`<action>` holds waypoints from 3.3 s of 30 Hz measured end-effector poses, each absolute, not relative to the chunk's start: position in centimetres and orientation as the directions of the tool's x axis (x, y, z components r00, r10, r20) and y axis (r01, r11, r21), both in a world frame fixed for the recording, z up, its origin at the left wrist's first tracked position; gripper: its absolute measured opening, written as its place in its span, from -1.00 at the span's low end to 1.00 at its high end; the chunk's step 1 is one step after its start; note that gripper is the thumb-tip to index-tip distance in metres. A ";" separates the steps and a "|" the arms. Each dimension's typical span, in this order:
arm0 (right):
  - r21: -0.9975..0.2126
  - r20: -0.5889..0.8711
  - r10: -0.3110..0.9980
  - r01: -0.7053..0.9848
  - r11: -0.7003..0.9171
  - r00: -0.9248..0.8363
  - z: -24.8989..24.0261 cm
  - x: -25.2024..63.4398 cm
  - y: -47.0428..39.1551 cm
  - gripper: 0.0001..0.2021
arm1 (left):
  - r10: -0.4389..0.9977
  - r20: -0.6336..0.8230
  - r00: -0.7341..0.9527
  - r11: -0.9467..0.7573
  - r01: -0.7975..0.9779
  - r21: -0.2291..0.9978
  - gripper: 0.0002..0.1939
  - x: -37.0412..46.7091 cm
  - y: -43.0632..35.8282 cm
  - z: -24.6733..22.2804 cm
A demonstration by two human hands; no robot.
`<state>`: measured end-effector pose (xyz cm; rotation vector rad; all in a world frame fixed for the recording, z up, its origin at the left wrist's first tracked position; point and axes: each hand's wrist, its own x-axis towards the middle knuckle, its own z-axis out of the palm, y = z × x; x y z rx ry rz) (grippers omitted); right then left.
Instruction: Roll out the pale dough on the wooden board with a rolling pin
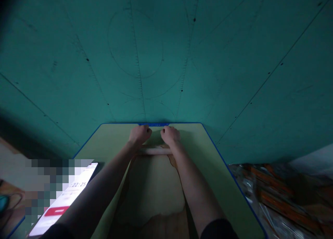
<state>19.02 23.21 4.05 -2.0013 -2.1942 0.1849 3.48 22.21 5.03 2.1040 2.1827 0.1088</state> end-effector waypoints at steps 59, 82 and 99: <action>-0.090 0.452 0.759 0.822 0.562 -0.469 1.1 25.4 -8.1 -0.38 | 0.719 0.509 0.473 -0.498 0.862 -0.096 -0.47 1.2 -9.6 2.1; -0.194 0.390 0.800 0.809 0.555 -0.456 1.7 25.6 -3.7 -0.52 | 0.755 0.485 0.441 -0.495 0.869 -0.019 -0.35 0.9 -5.6 0.2; -0.205 0.193 0.896 0.876 0.436 -0.401 3.8 24.9 -2.9 -0.60 | 0.751 0.525 0.399 -0.539 0.831 0.139 -0.48 0.9 -5.8 0.4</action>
